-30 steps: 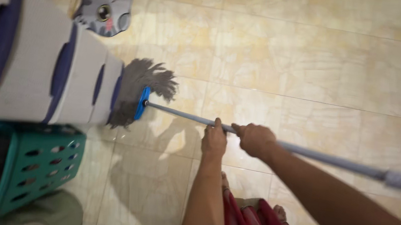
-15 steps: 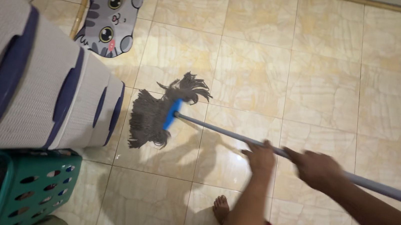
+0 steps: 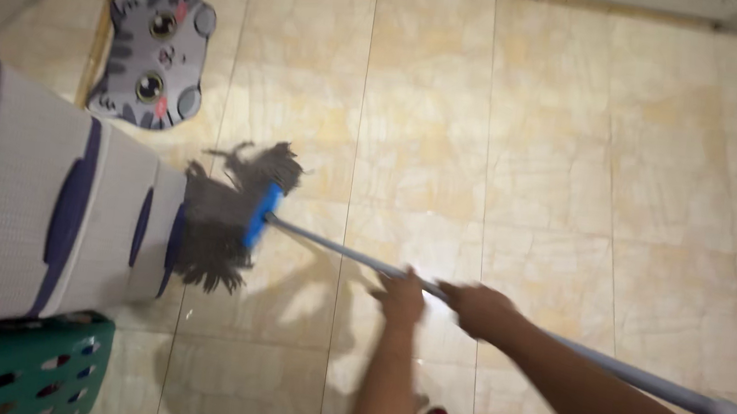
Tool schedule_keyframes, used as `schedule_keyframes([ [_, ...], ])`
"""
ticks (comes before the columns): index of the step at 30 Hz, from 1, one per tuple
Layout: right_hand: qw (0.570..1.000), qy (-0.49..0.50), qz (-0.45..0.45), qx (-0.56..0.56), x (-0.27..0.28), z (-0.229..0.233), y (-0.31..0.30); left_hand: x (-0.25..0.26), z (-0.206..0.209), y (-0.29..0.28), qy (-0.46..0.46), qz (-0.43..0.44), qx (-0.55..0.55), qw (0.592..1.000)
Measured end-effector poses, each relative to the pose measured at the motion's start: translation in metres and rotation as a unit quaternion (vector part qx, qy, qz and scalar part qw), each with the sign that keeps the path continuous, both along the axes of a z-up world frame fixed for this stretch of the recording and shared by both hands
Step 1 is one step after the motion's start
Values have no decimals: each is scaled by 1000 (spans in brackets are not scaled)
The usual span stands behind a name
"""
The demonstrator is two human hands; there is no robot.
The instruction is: The person mops a tiled floor using a blue and grey mop. They move the mop back and forth across the floor, cleaning around furniture and a cat-shaped mat.
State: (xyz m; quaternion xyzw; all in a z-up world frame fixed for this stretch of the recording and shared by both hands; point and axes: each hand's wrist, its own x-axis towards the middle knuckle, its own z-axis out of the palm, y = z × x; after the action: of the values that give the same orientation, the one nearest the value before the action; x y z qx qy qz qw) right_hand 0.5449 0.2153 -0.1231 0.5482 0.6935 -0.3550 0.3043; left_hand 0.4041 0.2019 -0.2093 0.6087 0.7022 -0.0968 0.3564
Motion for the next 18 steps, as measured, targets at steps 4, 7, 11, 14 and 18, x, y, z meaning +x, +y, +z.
schedule_keyframes([
  [4, 1000, 19, -21, -1, 135, 14, -13, 123, -2, -26, -85, 2, 19, 996],
  [7, 1000, -26, 15, 8, 177, 42, 10, 170, 16, -16, -156, 2, -20, 988],
  [11, 987, -132, 82, 29, 185, 89, 55, 190, 29, 20, -179, 40, 0, 983],
  [14, 981, -103, 156, 55, 164, 69, 113, 172, 11, 61, -109, 30, 39, 993],
  [18, 974, -8, 207, 94, 115, -1, 178, 102, -3, 116, -22, 61, 199, 978],
])
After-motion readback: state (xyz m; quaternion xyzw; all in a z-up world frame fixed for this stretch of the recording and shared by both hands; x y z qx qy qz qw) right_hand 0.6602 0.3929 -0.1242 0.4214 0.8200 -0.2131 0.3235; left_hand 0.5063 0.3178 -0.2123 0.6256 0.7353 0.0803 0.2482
